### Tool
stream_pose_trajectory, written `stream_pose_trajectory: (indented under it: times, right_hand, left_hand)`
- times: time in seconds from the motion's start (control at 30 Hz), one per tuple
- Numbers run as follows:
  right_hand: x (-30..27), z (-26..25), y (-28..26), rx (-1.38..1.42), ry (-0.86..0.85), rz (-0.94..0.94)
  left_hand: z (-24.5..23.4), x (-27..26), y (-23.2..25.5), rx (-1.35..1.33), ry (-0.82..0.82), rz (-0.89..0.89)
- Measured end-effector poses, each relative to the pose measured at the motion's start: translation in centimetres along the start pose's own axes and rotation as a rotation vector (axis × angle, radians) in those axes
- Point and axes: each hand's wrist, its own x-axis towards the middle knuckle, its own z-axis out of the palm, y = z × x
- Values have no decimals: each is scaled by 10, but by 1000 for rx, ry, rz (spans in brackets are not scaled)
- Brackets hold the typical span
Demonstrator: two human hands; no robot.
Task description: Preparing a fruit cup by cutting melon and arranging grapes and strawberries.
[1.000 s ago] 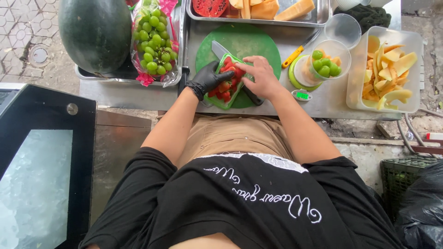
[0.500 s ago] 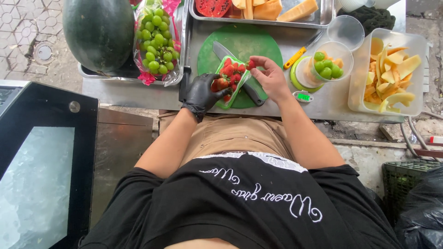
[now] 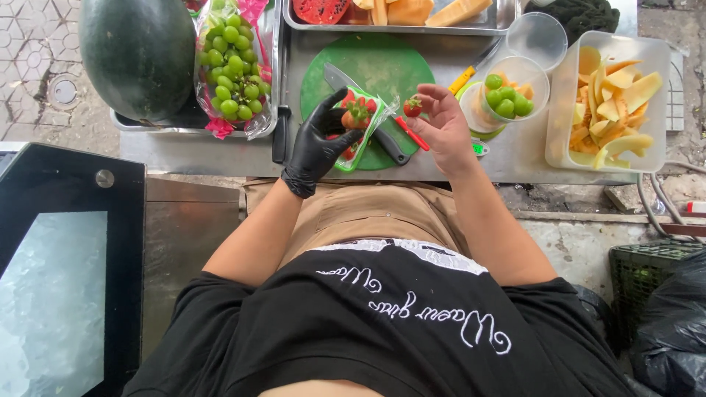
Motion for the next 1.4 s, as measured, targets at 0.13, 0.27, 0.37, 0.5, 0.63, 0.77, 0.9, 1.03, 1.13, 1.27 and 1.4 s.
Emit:
stream_pose_trajectory:
  times: [0.13, 0.27, 0.37, 0.5, 0.63, 0.77, 0.9, 1.03, 1.13, 1.27, 1.4]
  right_hand:
    - [-11, 10, -20, 114, 72, 152]
    - [-15, 0, -22, 200, 80, 227]
    - [-17, -6, -16, 131, 127, 282]
    - [-22, -6, -6, 65, 189, 386]
    - [-33, -3, -2, -13, 197, 403]
    - [-44, -6, -5, -60, 199, 414]
    - [-50, -10, -13, -77, 222, 380]
    - [-53, -21, -21, -88, 212, 185]
    - [-48, -51, -46, -224, 281, 81]
    - [-24, -101, -83, -684, 371, -124]
    - [6, -154, -92, -1201, 341, -174]
  left_hand:
    - [6, 12, -17, -411, -69, -229]
    - [2, 27, -14, -389, -95, -274]
    - [-20, 69, -42, -223, -39, -124]
    - [-37, 130, -75, 363, 18, -21]
    - [-24, 154, -76, 910, 77, -114]
    - [-27, 163, -98, 910, 11, -267]
    - [-23, 123, -51, 938, -60, -47]
    - [-23, 70, -21, 1116, -250, 135]
    - [-23, 54, -19, 1156, -205, 240]
    - [-15, 56, -6, 1225, -279, 140]
    - [-5, 60, 11, 977, -165, 158]
